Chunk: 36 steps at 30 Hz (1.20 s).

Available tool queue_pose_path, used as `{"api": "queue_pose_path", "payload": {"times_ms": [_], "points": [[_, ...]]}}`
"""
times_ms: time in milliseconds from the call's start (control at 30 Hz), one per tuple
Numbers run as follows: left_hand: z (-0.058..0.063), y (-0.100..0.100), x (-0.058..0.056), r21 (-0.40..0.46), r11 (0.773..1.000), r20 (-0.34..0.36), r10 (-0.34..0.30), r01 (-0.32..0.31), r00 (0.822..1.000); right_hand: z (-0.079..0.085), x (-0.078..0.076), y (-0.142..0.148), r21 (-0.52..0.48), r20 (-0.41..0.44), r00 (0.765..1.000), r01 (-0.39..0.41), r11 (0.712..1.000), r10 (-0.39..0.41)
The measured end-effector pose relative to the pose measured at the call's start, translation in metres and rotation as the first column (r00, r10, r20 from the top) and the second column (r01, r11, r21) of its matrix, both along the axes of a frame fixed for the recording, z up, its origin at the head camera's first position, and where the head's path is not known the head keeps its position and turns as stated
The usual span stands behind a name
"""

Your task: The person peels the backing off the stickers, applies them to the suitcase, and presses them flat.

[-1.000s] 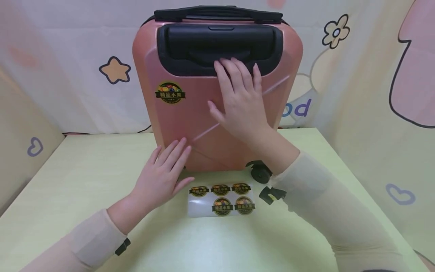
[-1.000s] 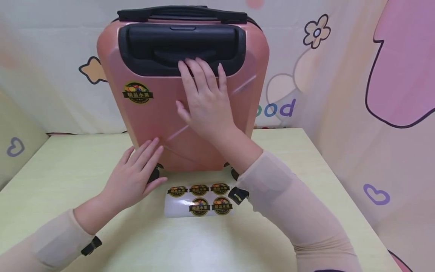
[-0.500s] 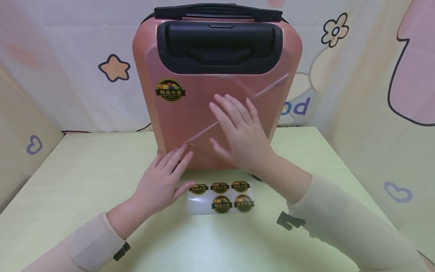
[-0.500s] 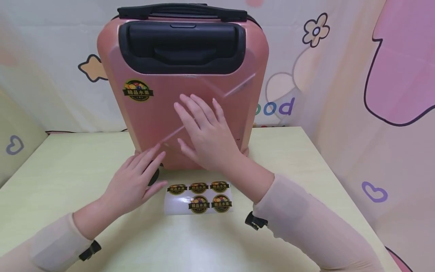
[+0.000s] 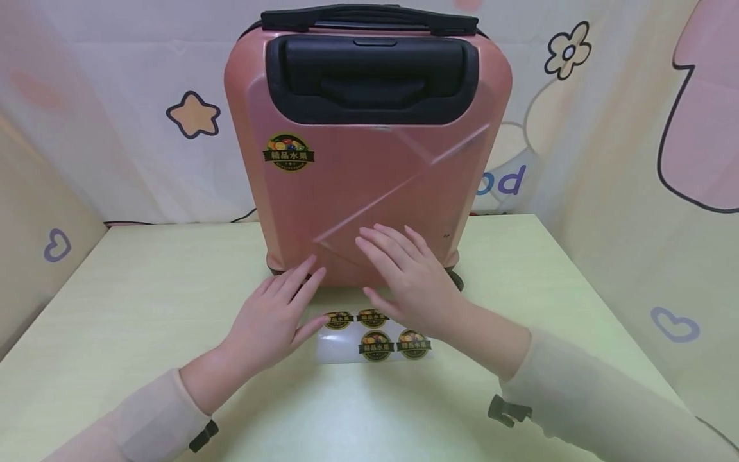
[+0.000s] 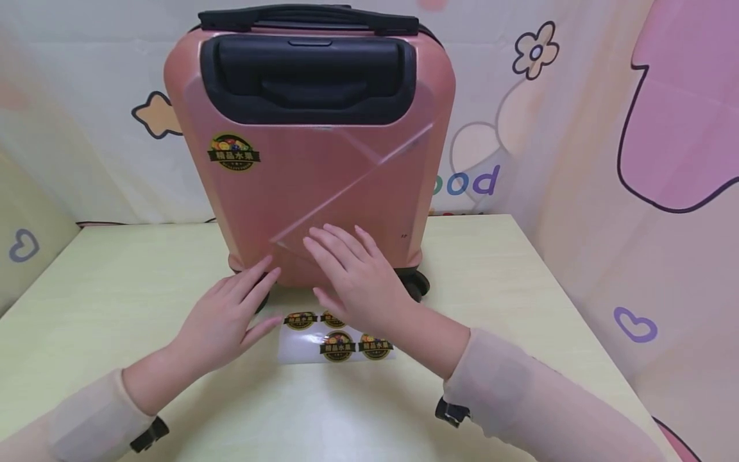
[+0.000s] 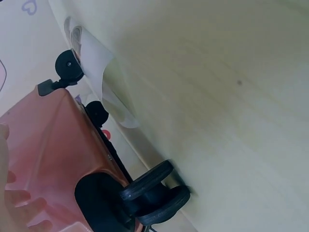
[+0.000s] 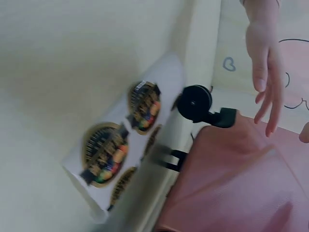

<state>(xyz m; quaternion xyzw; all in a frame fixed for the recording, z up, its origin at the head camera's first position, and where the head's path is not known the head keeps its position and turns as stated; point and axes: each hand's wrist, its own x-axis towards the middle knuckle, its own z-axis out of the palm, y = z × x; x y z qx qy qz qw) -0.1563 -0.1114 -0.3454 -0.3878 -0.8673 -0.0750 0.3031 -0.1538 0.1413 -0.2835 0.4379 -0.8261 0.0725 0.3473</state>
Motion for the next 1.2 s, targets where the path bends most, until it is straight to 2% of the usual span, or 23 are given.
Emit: {"api": "queue_pose_path", "payload": {"times_ms": [300,833,1200], "points": [[-0.007,-0.001,0.005,-0.011,1.0,0.075,0.025,-0.024,0.997,-0.024,0.003,0.001,0.047,0.062,0.998,-0.003,0.999,0.0],[-0.016,-0.001,0.008,-0.015,0.999,0.117,0.031,-0.03,0.993,-0.039,0.003,0.0,0.023,0.07,0.997,-0.029,0.999,0.027],[-0.022,0.001,0.009,-0.018,0.999,0.155,0.05,-0.047,0.987,-0.049,0.002,0.0,0.057,0.095,0.995,-0.014,0.998,0.009]]}}
